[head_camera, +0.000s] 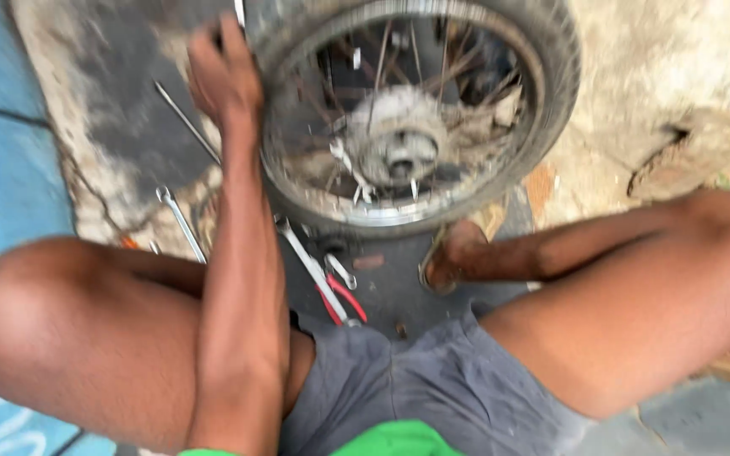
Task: Repairing the hub and spokes of a motorcycle wheel.
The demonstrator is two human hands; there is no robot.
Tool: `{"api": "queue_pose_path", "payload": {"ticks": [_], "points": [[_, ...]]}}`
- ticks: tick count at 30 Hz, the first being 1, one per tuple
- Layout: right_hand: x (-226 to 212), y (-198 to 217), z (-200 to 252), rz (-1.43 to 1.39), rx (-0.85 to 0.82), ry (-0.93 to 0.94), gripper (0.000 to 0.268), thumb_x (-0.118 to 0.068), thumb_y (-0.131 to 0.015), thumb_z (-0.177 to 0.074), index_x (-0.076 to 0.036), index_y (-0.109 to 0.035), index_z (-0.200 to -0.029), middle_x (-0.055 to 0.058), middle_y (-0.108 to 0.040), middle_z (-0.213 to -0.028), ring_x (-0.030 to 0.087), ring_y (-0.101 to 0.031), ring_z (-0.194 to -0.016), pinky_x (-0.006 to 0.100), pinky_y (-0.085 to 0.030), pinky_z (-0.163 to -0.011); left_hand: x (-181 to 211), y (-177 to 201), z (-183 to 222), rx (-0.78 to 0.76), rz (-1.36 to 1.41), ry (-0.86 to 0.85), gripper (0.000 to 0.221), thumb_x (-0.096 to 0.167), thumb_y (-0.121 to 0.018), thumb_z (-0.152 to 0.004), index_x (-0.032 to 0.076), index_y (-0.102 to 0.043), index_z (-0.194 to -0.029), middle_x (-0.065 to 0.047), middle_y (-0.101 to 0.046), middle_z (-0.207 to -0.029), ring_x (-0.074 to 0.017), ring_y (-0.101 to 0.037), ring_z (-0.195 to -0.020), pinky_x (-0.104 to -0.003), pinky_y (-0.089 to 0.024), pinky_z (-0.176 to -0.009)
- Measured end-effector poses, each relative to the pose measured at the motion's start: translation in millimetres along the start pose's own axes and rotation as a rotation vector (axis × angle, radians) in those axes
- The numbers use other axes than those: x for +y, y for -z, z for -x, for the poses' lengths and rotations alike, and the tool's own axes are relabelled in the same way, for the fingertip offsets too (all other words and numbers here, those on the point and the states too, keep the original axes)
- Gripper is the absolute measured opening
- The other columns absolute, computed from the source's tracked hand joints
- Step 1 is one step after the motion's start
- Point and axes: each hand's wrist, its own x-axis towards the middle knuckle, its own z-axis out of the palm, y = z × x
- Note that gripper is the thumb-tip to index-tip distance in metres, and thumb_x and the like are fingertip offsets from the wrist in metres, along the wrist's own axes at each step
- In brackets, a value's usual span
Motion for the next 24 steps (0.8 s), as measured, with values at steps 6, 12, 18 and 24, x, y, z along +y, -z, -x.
{"api": "queue_pose_path", "payload": {"ticks": [6,12,18,24], "points": [[-41,-4,-22,0.195,-0.020,0.193,0.051,-0.043,-0.045,-0.112,0.004,-0.053,-0.131,0.016,-0.055,-0.114,0.028,-0.052,-0.100,0.036,-0.042,-0.083,38,69,40,-0.102,0.138,0.130,0.041,0.046,-0.049,-0.091,0.012,-0.072,-0.086,-0.001,-0.054,-0.065,-0.0196,-0.052,-0.061,-0.043,-0.040,-0.057],[-3,-5,-69,0.312,-0.139,0.368,0.060,-0.048,-0.042,-0.113,0.006,-0.051,-0.137,0.020,-0.057,-0.124,0.032,-0.054,-0.111,0.038,-0.043,-0.092,-11,106,57,-0.218,0.716,-0.088,0.040,0.038,-0.045,-0.100,0.010,-0.071,-0.087,-0.008,-0.068,-0.085,-0.0228,-0.060,-0.082,-0.044,-0.052,-0.086],[116,46,-119,0.518,-0.194,0.519,0.069,-0.054,-0.039,-0.114,0.009,-0.050,-0.142,0.024,-0.058,-0.134,0.036,-0.056,-0.122,0.040,-0.044,-0.100,-19,149,70,-0.315,0.757,0.465,0.065,0.066,-0.047,-0.102,0.007,-0.071,-0.094,-0.011,-0.071,-0.094,-0.0278,-0.067,-0.096,-0.044,-0.049,-0.102],[247,77,-205,-0.245,-0.203,-0.098,0.079,-0.064,-0.036,-0.109,0.003,-0.063,-0.140,0.011,-0.073,-0.131,0.025,-0.069,-0.122,0.039,-0.054,-0.110,-95,108,120,-0.101,0.790,0.824,0.057,0.065,-0.058,-0.089,0.024,-0.059,-0.129,0.000,-0.059,-0.127,-0.0250,-0.053,-0.122,-0.051,-0.035,-0.111]]}}
